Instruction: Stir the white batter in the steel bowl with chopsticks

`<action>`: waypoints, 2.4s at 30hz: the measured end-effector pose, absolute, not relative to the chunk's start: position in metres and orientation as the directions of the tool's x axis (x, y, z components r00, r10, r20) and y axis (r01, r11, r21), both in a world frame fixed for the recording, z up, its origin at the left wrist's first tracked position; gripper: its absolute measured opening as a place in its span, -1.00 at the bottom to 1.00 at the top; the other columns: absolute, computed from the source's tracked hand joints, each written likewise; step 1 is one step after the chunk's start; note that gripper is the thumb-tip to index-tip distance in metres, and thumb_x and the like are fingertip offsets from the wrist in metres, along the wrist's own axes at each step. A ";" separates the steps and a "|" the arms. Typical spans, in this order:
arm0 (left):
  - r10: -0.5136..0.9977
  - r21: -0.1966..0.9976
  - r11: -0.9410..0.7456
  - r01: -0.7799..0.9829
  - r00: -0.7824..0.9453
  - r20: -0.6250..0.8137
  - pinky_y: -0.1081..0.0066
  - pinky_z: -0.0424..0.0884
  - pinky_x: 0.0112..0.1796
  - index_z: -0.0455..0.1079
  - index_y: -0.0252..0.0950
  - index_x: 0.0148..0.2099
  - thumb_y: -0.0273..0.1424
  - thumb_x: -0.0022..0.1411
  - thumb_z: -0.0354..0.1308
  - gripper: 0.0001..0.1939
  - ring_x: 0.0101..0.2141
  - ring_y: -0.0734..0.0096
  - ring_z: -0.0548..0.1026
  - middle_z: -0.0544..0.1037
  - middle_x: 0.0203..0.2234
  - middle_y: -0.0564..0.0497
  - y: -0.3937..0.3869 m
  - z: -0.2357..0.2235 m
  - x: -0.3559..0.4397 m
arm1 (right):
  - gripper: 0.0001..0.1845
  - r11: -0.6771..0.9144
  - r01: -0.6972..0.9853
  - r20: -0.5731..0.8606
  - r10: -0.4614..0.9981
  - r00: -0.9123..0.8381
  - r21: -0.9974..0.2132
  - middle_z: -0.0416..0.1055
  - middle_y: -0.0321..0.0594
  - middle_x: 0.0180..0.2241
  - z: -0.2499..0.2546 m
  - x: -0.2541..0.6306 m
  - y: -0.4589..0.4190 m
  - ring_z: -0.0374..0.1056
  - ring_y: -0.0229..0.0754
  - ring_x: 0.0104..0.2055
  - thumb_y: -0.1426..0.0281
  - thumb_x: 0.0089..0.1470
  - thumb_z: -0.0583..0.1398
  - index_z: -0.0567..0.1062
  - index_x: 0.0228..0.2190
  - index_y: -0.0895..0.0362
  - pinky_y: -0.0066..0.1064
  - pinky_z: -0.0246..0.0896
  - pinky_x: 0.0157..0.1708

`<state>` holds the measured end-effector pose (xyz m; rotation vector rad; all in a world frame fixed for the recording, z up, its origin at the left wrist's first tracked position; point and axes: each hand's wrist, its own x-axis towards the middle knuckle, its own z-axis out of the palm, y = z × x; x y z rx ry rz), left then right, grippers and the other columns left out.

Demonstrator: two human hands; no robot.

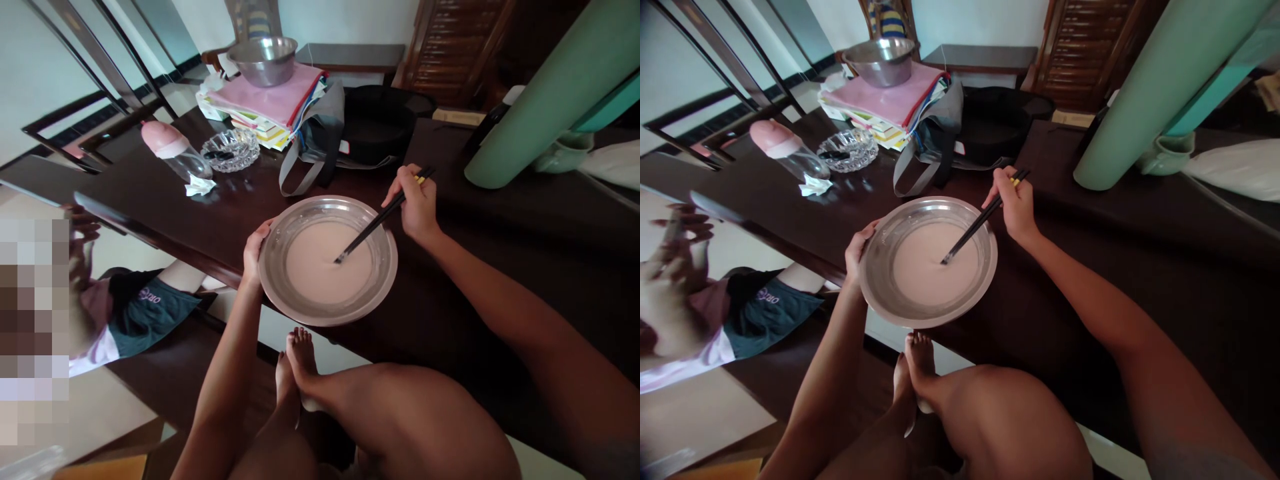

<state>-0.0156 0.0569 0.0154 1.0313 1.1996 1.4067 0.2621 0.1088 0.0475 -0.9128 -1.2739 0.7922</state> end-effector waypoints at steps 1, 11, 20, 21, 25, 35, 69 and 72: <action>0.987 0.989 -0.035 -0.143 -0.158 0.012 0.34 0.37 -0.12 0.50 -0.26 -0.17 -0.21 0.08 0.05 -0.65 -0.16 0.22 0.51 0.60 -0.27 0.00 0.057 0.015 -0.016 | -0.50 0.427 -0.003 0.425 0.900 0.098 -0.904 0.24 -0.39 -0.71 0.047 0.262 0.109 0.27 -0.34 -0.64 -0.04 0.09 0.09 0.27 -0.62 0.07 -0.45 0.10 -0.63; 0.989 0.993 -0.035 -0.116 -0.145 0.018 0.32 0.37 -0.11 0.50 -0.26 -0.16 -0.19 0.10 0.03 -0.64 -0.15 0.20 0.51 0.60 -0.24 -0.02 0.055 0.018 -0.014 | -0.53 0.434 -0.044 0.431 0.900 0.073 -0.900 0.22 -0.42 -0.73 0.046 0.263 0.111 0.20 -0.37 -0.69 0.02 0.10 0.13 0.29 -0.65 0.09 -0.46 0.05 -0.66; 0.990 0.991 -0.021 -0.132 -0.141 0.002 0.32 0.38 -0.14 0.49 -0.25 -0.14 -0.21 0.11 0.03 -0.64 -0.15 0.19 0.51 0.60 -0.22 -0.02 0.057 0.012 -0.020 | -0.51 0.435 -0.019 0.432 0.897 0.093 -0.900 0.23 -0.42 -0.74 0.048 0.262 0.108 0.23 -0.36 -0.67 -0.01 0.08 0.11 0.28 -0.64 0.07 -0.46 0.09 -0.64; 0.990 0.991 -0.017 -0.135 -0.143 -0.002 0.31 0.38 -0.13 0.49 -0.26 -0.14 -0.20 0.10 0.03 -0.64 -0.15 0.19 0.51 0.60 -0.22 -0.02 0.057 0.012 -0.020 | -0.53 0.425 -0.020 0.423 0.904 0.057 -0.905 0.23 -0.42 -0.74 0.049 0.262 0.107 0.24 -0.35 -0.67 -0.01 0.08 0.12 0.30 -0.63 0.07 -0.46 0.12 -0.63; 0.990 0.988 -0.022 -0.150 -0.142 0.000 0.30 0.37 -0.10 0.50 -0.26 -0.15 -0.20 0.09 0.05 -0.64 -0.11 0.17 0.50 0.60 -0.20 -0.02 0.056 0.015 -0.018 | -0.56 0.459 -0.006 0.457 0.886 0.083 -0.888 0.27 -0.41 -0.72 0.049 0.262 0.107 0.26 -0.36 -0.64 0.03 0.10 0.13 0.34 -0.61 0.08 -0.48 0.12 -0.61; 0.988 0.993 -0.028 -0.115 -0.154 0.010 0.27 0.38 -0.11 0.51 -0.28 -0.19 -0.20 0.06 0.04 -0.63 -0.08 0.12 0.49 0.61 -0.23 -0.04 0.054 0.021 -0.016 | -0.55 0.444 -0.011 0.442 0.893 0.089 -0.896 0.29 -0.41 -0.72 0.048 0.261 0.109 0.25 -0.36 -0.64 0.03 0.09 0.14 0.33 -0.62 0.09 -0.50 0.10 -0.62; 0.988 0.991 -0.011 -0.133 -0.154 -0.009 0.30 0.36 -0.09 0.52 -0.30 -0.15 -0.21 0.05 0.07 -0.61 -0.10 0.14 0.49 0.61 -0.23 -0.03 0.055 0.020 -0.017 | -0.57 0.385 -0.091 0.377 0.922 0.087 -0.919 0.29 -0.43 -0.73 0.045 0.261 0.109 0.24 -0.39 -0.69 0.08 0.09 0.17 0.31 -0.63 0.10 -0.51 0.13 -0.64; 0.987 0.991 -0.021 -0.135 -0.160 -0.001 0.31 0.36 -0.09 0.52 -0.30 -0.15 -0.22 0.05 0.06 -0.61 -0.10 0.14 0.49 0.61 -0.24 -0.02 0.055 0.019 -0.017 | -0.61 0.384 -0.057 0.383 0.923 0.022 -0.922 0.35 -0.41 -0.70 0.045 0.259 0.106 0.31 -0.36 -0.64 0.07 0.09 0.16 0.38 -0.56 0.10 -0.50 0.19 -0.60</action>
